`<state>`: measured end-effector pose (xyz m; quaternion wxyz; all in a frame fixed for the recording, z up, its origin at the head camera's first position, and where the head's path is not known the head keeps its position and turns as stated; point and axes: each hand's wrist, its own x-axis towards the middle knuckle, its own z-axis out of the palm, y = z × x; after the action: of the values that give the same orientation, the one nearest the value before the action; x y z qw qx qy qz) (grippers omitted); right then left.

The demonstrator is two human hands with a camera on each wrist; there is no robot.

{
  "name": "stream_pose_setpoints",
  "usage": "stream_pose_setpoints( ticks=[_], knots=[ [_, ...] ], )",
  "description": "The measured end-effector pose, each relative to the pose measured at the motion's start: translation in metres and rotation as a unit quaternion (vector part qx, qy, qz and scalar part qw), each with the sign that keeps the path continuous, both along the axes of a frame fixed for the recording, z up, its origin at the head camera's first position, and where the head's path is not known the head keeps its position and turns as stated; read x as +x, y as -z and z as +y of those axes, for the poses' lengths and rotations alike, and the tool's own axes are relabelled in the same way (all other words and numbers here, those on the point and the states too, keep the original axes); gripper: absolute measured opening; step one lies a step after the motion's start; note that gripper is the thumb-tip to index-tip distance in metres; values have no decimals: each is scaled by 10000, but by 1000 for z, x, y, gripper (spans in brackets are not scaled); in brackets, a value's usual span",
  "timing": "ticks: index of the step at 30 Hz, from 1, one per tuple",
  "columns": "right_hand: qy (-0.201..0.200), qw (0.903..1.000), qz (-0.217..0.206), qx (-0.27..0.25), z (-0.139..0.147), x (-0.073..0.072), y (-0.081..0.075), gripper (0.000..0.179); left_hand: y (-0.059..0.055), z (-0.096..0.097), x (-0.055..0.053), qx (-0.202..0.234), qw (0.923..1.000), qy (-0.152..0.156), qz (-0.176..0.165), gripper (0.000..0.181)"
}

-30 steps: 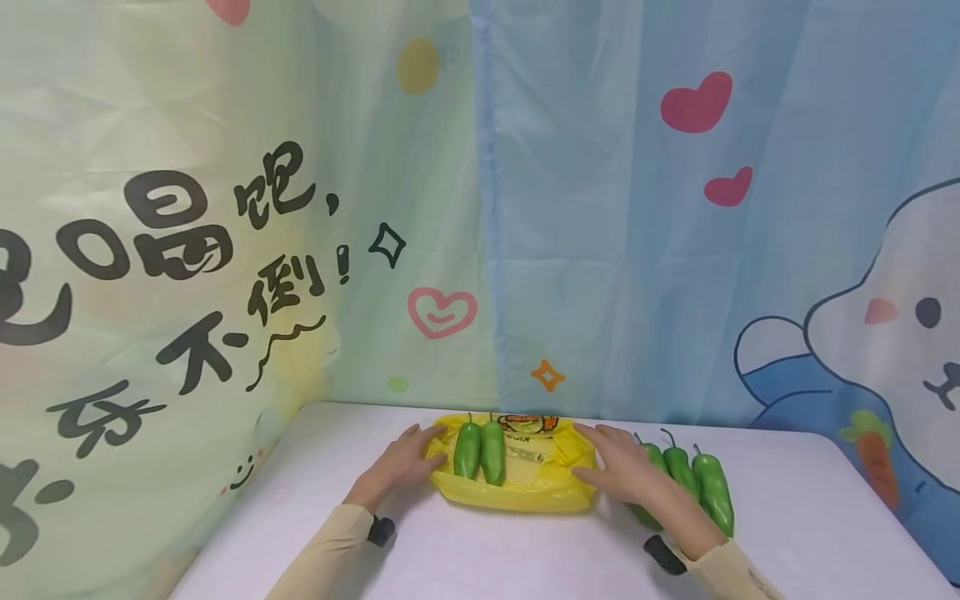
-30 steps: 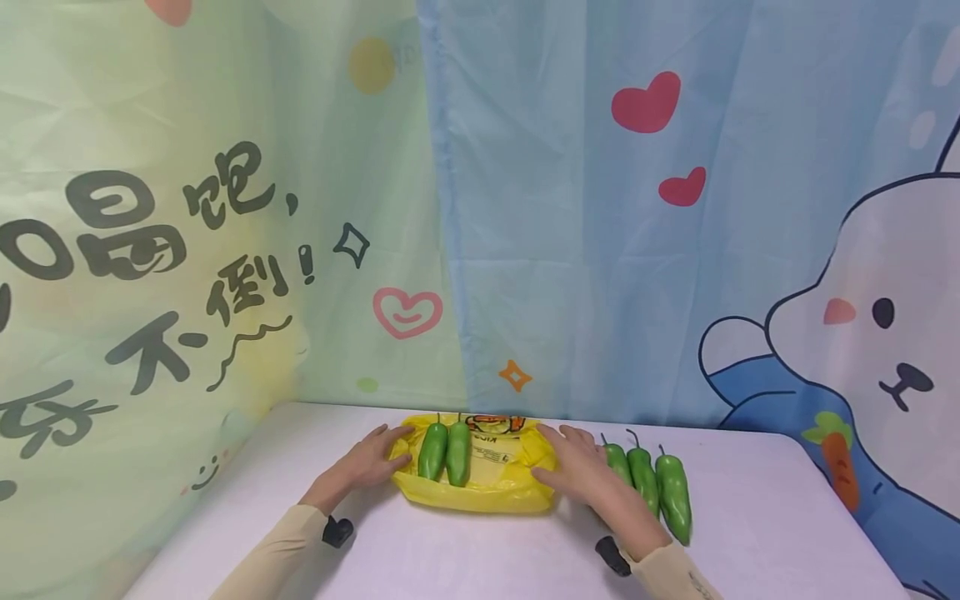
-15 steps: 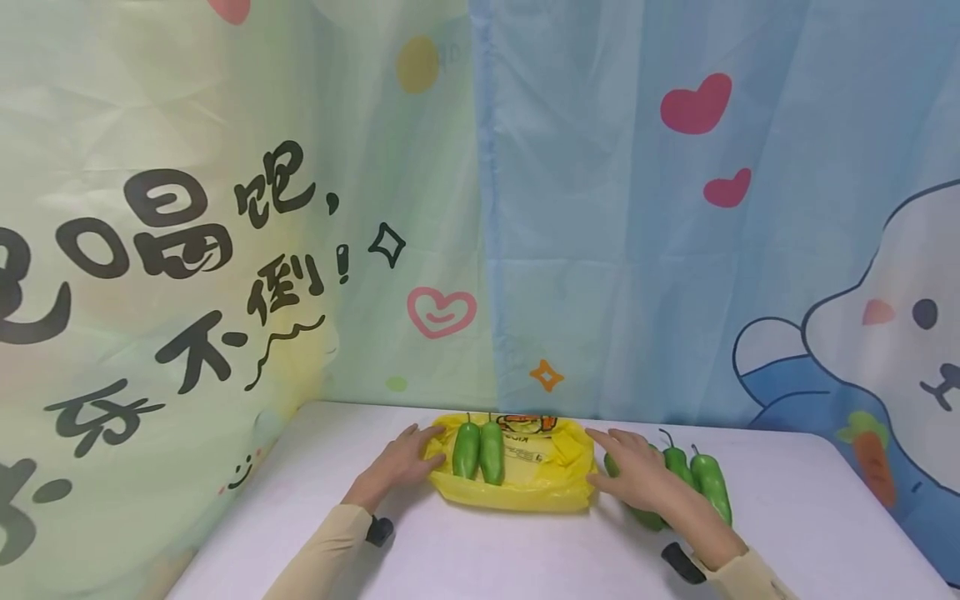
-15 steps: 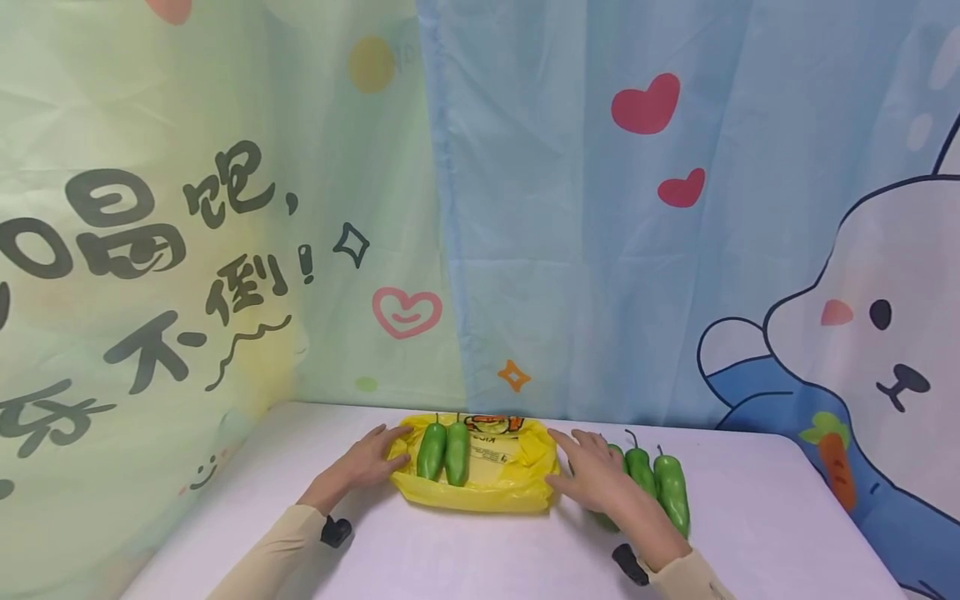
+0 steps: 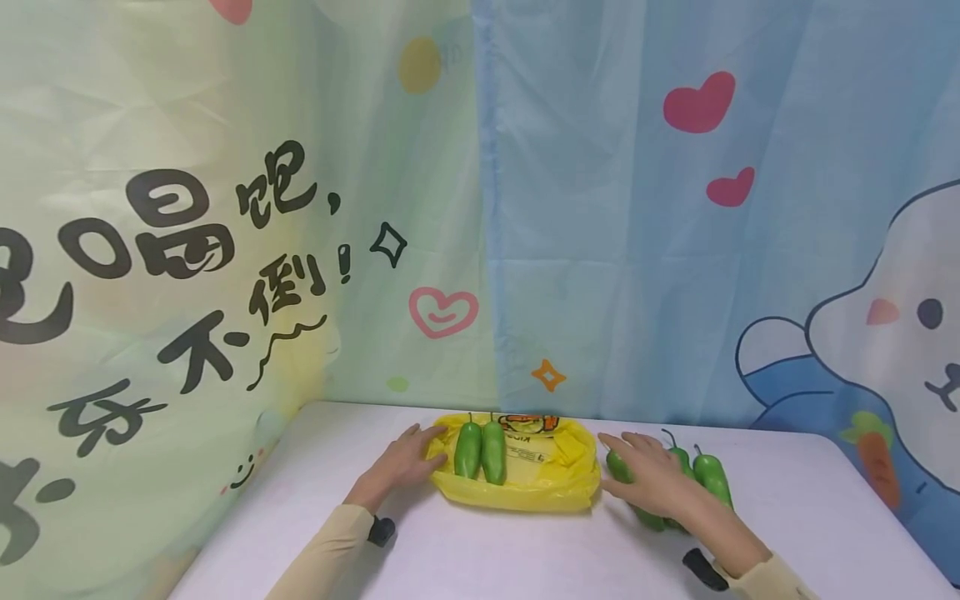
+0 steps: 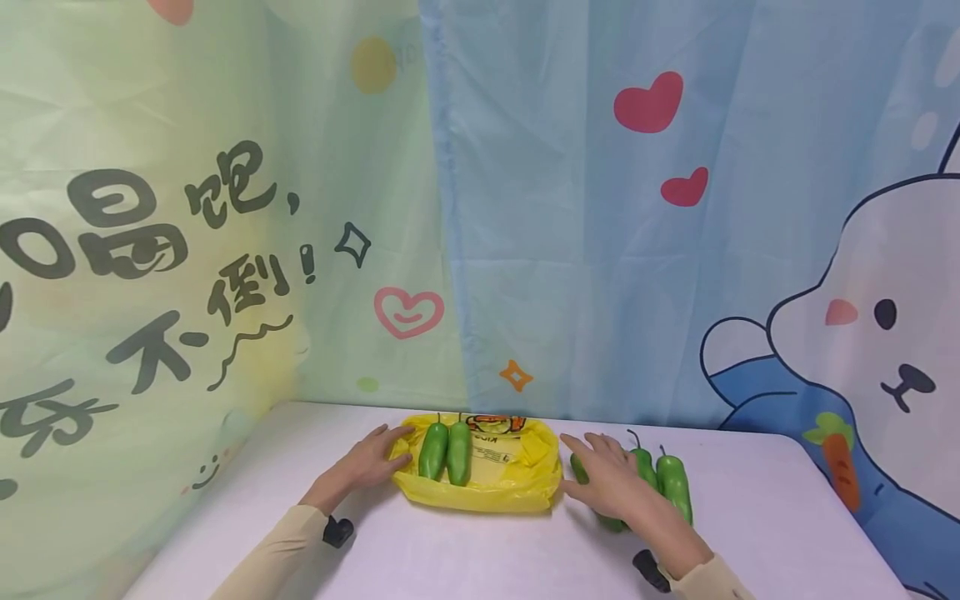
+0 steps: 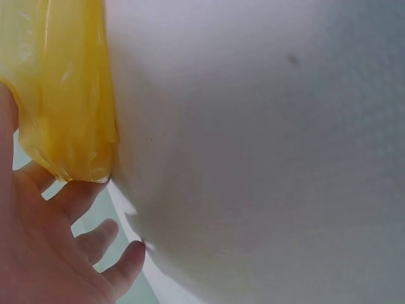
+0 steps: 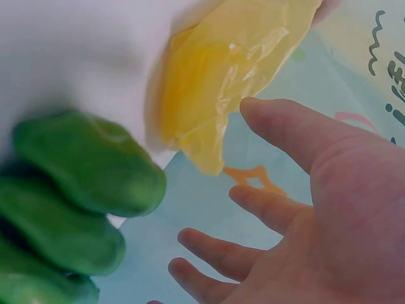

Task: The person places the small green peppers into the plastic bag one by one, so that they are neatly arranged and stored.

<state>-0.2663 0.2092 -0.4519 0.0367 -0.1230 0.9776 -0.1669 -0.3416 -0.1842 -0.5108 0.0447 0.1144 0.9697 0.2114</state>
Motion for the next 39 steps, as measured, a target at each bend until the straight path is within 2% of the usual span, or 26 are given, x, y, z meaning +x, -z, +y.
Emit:
stream_pose_setpoints(
  ticks=[17, 31, 39],
  knots=[
    [35, 9993, 185, 325, 31, 9, 6, 75, 5, -7, 0, 39, 9999, -113, -43, 57],
    [191, 9992, -35, 352, 56, 13, 8, 79, 6, -8, -1, 45, 9999, -115, -62, 57],
    [157, 9995, 76, 272, 75, 19, 11, 82, 9, -8, -3, 6, 9999, -100, -44, 57]
  ],
)
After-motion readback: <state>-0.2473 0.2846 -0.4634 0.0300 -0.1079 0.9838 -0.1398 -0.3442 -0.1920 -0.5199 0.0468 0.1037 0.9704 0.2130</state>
